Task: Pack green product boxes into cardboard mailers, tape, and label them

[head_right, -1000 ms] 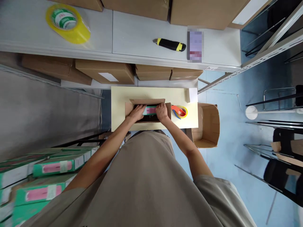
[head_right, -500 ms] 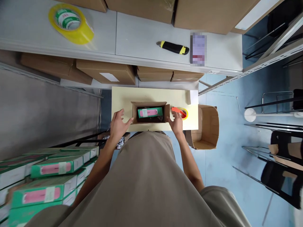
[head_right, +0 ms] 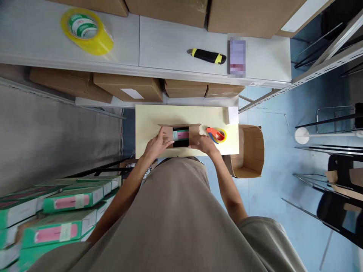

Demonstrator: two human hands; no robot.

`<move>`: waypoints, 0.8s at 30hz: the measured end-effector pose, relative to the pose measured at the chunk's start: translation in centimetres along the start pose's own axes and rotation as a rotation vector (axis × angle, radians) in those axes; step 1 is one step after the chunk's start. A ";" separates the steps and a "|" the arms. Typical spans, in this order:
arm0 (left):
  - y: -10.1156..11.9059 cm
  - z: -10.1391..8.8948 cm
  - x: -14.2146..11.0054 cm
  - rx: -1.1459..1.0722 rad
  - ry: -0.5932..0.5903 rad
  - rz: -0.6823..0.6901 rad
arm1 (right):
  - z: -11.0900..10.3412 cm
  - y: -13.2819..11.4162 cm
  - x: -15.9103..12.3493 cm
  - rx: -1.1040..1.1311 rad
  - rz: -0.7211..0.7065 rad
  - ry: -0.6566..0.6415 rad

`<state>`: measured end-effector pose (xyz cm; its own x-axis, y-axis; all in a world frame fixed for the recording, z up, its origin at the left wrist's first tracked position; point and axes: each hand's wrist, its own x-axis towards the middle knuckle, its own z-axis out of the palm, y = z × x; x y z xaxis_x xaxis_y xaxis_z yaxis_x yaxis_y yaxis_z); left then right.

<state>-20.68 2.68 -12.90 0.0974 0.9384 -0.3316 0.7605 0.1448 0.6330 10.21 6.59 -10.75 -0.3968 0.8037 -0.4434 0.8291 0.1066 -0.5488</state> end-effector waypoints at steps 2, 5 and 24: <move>0.2 -0.4 1.1 -0.015 0.135 0.046 | 0.4 0.2 0.5 -0.050 0.099 0.075; 0.7 -1.3 2.3 -0.002 0.249 0.141 | 1.6 0.4 1.0 -0.130 0.238 0.232; -3.2 2.4 2.7 -0.533 0.254 -0.422 | 4.6 1.6 2.6 0.595 0.400 0.431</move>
<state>-21.28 3.99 -17.51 -0.3367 0.8031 -0.4915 0.2777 0.5835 0.7632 8.69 6.10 -16.04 0.1694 0.8815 -0.4408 0.4813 -0.4642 -0.7435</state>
